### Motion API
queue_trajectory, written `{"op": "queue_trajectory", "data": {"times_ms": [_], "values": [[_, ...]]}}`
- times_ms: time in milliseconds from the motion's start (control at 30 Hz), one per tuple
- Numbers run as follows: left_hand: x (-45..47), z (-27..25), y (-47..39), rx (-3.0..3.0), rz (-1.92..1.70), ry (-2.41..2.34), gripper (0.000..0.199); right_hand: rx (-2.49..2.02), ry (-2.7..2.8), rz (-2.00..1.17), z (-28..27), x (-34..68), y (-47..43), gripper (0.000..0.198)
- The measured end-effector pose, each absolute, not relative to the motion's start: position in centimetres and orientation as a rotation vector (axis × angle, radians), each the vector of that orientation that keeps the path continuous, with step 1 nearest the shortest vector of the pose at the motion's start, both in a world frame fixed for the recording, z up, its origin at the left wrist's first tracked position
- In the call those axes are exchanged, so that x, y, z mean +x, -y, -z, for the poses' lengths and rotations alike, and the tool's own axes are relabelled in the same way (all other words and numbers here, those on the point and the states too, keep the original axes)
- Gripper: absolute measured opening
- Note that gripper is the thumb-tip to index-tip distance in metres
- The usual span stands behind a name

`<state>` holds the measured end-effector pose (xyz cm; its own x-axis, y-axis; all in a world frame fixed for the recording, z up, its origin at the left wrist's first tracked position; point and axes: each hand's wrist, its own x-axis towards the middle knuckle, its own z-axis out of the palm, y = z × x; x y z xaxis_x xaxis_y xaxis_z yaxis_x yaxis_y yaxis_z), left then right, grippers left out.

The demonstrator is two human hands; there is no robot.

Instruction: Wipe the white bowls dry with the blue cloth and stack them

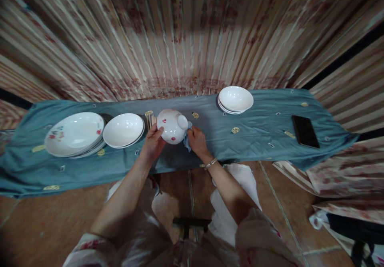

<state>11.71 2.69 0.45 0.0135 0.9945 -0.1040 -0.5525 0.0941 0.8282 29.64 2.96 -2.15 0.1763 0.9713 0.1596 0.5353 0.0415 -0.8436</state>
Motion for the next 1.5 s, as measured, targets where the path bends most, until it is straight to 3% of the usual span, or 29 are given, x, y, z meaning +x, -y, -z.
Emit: {"op": "queue_trajectory", "data": {"times_ms": [167,433,600,867,1500], "values": [[11.7,-0.6,-2.8,0.567,-1.405,-0.834,0.042,-1.556,1.616,-0.49,2.9,29.6,-1.7,0.018],[11.7,-0.8,-3.0,0.563,-1.387,-0.869,0.039,-1.476,1.665,-0.416,3.5,29.8,0.1,0.036],[11.7,-0.9,-2.9,0.575,-1.37,-0.887,0.036,-1.32,1.867,-0.213,3.2,29.5,1.0,0.027],[12.3,-1.5,-2.5,0.584,-1.397,-0.85,0.04,-1.148,2.045,0.04,1.1,28.4,1.3,0.038],[13.6,-1.5,-1.5,0.778,-1.367,-0.851,0.04,-1.116,2.035,0.056,-0.9,28.4,-0.2,0.039]]}}
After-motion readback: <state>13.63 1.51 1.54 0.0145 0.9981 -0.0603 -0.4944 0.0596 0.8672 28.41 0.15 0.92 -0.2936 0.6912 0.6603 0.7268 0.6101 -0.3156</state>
